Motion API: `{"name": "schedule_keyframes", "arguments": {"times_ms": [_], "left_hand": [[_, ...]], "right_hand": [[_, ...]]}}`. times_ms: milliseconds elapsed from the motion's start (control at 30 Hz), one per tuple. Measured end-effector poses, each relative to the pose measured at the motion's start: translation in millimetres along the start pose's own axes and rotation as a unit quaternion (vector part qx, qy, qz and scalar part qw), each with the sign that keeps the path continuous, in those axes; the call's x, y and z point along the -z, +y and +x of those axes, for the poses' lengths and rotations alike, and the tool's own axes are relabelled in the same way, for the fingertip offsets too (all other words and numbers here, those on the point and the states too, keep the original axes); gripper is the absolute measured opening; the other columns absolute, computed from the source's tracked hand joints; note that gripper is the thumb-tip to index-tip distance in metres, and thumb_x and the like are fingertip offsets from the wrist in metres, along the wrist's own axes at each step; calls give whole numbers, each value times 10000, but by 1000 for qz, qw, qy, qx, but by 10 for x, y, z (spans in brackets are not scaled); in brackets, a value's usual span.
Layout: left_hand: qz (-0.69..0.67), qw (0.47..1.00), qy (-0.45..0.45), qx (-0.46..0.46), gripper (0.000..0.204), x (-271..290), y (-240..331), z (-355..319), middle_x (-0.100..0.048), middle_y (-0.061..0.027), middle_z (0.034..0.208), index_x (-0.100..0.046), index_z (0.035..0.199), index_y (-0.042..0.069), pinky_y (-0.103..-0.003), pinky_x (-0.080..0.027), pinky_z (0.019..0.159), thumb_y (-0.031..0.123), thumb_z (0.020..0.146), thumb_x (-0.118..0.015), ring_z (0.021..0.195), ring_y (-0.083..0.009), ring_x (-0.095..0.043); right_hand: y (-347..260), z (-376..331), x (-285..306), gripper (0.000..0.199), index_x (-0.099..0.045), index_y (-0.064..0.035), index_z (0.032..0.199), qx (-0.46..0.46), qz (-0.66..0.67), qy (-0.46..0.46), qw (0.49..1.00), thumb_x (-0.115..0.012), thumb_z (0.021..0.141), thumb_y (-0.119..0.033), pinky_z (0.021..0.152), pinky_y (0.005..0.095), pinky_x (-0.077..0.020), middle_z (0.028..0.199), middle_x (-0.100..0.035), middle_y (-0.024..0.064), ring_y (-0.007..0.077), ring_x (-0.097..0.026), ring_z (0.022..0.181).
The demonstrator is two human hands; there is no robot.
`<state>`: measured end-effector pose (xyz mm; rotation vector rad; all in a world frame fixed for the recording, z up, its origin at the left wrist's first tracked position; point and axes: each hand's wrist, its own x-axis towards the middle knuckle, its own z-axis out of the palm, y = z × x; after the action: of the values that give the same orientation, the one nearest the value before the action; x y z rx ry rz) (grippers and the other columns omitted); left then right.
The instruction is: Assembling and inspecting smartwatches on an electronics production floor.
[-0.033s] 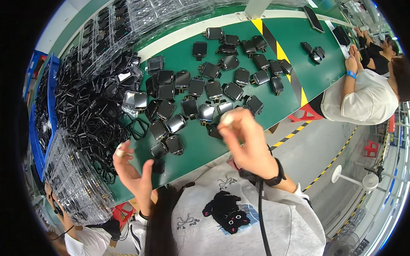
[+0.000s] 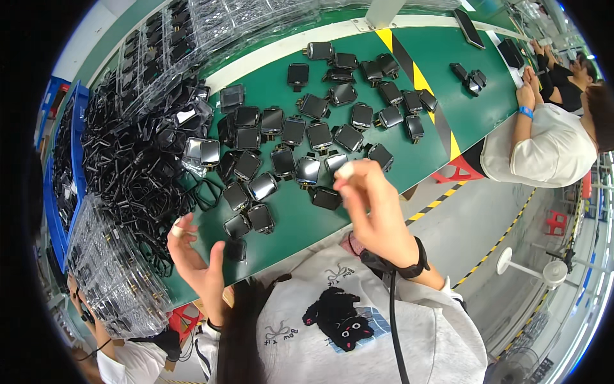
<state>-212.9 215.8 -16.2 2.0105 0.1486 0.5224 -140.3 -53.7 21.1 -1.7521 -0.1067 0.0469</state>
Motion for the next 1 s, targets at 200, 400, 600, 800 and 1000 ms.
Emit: {"name": "schedule_keyframes", "arguments": {"times_ms": [200,400,600,800,1000], "left_hand": [[87,991,-101,19,618,-27,161,57,-628,-105,1108,-484,1218,38,-342,-412,818,52,672,-774,978,-259,-543],[126,982,-134,-33,588,-183,242,153,-603,-120,1168,-485,1223,32,-390,-411,914,38,699,-749,1052,-308,-531],[298,923,-237,-62,819,-490,462,533,-297,-152,1488,-306,1420,8,-496,-170,1108,288,752,-688,1403,-350,-200],[367,885,-272,-87,711,-519,378,578,-279,-153,1502,-296,1428,3,-512,-78,1132,377,859,-500,1414,-344,-177],[373,892,-244,-75,704,-583,284,726,-201,-166,1528,-220,1458,9,-505,-76,1133,446,920,-339,1426,-344,-129]], "right_hand": [[-3,108,12,158,-581,4,980,105,-209,-80,969,-520,848,66,621,278,-439,844,-564,104,209,-560,714],[30,145,-45,135,-588,1,942,126,-231,-88,961,-600,809,18,628,358,-449,771,-558,124,294,-554,709],[56,144,54,145,-591,-25,920,173,-259,-82,947,-645,785,-9,581,378,-445,741,-537,102,287,-550,692],[120,212,438,154,-597,-20,914,186,-237,-24,953,-650,771,5,564,355,-431,710,-522,94,273,-533,654],[275,414,1091,157,-603,-5,929,152,-292,121,937,-630,782,41,570,322,-423,767,-573,102,253,-541,648]]}}
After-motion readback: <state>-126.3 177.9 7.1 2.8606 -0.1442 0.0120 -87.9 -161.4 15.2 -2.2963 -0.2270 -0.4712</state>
